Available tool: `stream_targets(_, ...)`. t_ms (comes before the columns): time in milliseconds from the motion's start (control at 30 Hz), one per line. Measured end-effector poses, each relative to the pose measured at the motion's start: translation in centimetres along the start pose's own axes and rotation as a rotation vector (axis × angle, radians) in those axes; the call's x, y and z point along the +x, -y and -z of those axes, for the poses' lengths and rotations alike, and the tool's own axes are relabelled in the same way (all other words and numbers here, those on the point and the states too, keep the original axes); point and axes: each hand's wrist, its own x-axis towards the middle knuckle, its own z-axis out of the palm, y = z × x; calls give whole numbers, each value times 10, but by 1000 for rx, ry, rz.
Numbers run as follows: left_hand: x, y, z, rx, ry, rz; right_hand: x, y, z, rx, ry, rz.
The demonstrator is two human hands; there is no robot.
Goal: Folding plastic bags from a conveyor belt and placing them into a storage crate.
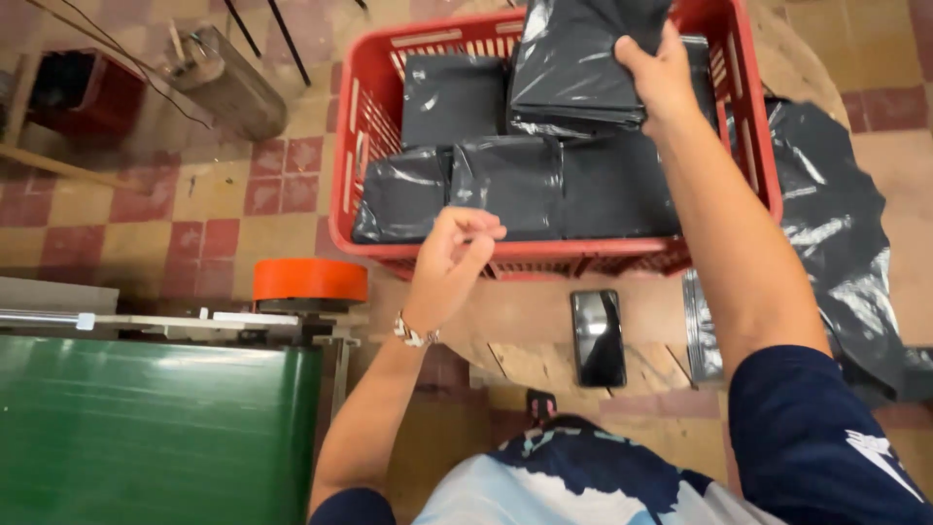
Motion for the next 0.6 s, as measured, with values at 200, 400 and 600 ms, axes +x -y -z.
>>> stream_targets(200,23,1,23,169,-85,65,45,-43,-23,-216,58,-279)
stream_targets(400,109,35,47,698,-100,-195,19,-19,-41,-1160,-33,130)
stream_targets(600,220,111,32,1277,-19,-240,38,-54,-62,-1316,302,854)
